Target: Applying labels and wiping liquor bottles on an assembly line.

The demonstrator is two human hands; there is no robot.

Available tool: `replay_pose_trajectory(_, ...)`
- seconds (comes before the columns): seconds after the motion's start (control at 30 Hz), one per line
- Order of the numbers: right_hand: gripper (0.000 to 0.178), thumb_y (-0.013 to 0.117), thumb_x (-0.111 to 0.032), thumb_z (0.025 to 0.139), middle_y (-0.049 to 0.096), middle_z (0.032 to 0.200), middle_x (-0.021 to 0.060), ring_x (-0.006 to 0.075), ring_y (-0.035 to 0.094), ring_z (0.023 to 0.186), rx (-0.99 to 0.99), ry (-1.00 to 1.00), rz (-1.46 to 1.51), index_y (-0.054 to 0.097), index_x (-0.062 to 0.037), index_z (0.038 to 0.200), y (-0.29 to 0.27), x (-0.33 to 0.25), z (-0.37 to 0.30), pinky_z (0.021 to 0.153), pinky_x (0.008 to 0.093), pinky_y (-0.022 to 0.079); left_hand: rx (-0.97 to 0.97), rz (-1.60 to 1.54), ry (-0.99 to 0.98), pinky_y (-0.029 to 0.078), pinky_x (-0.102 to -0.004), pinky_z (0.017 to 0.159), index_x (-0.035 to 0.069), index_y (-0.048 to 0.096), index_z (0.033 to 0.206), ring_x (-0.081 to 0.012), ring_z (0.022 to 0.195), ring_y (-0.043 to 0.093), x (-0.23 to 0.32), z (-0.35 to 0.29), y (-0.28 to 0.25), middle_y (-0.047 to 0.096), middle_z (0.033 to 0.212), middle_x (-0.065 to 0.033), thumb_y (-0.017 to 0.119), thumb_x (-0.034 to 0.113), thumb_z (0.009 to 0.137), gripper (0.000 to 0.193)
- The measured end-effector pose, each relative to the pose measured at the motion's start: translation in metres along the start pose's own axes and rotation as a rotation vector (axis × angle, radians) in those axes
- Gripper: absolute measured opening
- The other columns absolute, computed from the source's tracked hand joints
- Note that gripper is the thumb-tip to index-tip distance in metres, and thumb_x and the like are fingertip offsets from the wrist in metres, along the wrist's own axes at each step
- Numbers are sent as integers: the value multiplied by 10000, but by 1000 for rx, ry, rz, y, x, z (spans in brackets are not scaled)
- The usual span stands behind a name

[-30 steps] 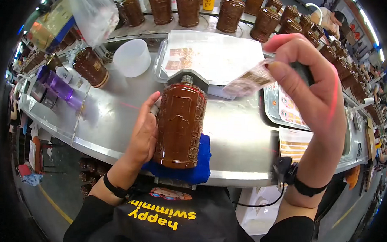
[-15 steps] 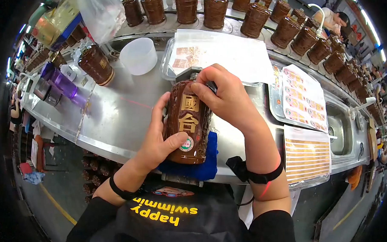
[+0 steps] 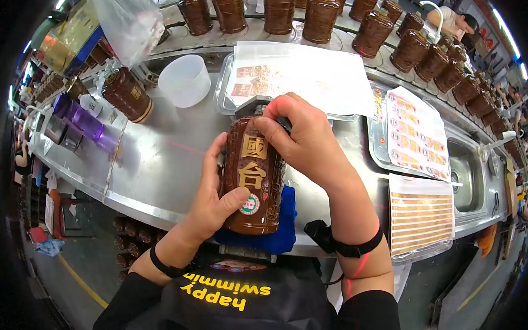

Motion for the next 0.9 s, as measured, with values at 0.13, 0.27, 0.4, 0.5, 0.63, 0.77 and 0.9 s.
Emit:
replay_pose_trajectory(0.13, 135, 657, -119, 914, 642, 906, 52, 122, 569, 840, -6, 9, 1, 596, 0, 897, 1, 1, 2, 781, 268, 474, -1, 33, -5, 290, -392, 1111, -16, 71, 1490, -272, 1329, 345, -1, 0, -1, 266, 1433, -197, 689, 248, 879, 908)
replay_pose_trajectory(0.27, 141, 660, -125, 913, 640, 901, 52, 123, 569, 836, -15, 1, -15, 598, 1, 900, 0, 0, 3, 776, 268, 475, 2, -36, -36, 305, -391, 1105, 7, 63, 1496, -271, 1330, 345, -2, 1, 0, 262, 1432, -189, 693, 249, 879, 915)
replay_pose_trajectory(0.4, 166, 680, -157, 868, 604, 801, 120, 228, 576, 708, 68, -60, 40, 614, -5, 862, 0, 0, 3, 647, 335, 461, 5, -11, -44, 310, -390, 1103, 10, 57, 1496, -267, 1333, 341, -4, 1, -1, 252, 1433, -183, 695, 248, 880, 918)
replay_pose_trajectory(0.5, 171, 682, -160, 866, 602, 797, 123, 230, 574, 707, 74, -56, 63, 613, -4, 859, 1, 0, 3, 646, 335, 462, -6, -73, -45, 312, -387, 1100, 4, 61, 1494, -263, 1324, 358, -1, 1, 1, 261, 1431, -179, 695, 263, 882, 918)
replay_pose_trajectory(0.63, 176, 683, -165, 867, 602, 794, 123, 227, 573, 708, 71, -64, 46, 615, -3, 863, 0, -1, 4, 647, 332, 463, -1, -23, -10, 317, -373, 1096, -5, 70, 1488, -249, 1307, 386, 2, 2, -2, 302, 1426, -181, 668, 245, 903, 873)
replay_pose_trajectory(0.77, 155, 663, -148, 912, 642, 889, 51, 121, 573, 829, -18, 35, -17, 608, -4, 901, 2, 0, 5, 780, 271, 475, -4, 6, 19, 328, -365, 1088, -7, 73, 1485, -235, 1300, 396, 4, 4, -4, 319, 1426, -182, 638, 219, 924, 827)
replay_pose_trajectory(0.9, 165, 662, -156, 911, 639, 879, 52, 125, 574, 826, -11, 46, -19, 604, -2, 904, 2, 1, 6, 778, 274, 474, -10, -56, -9, 349, -363, 1075, -4, 75, 1482, -230, 1286, 414, 6, 5, -2, 318, 1427, -182, 637, 211, 924, 821)
Point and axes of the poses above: each hand's wrist, its own z-axis towards the middle knuckle, its own y-axis out of the palm, x = y × z, the point moved 8 cm from there along z, towards the middle knuckle
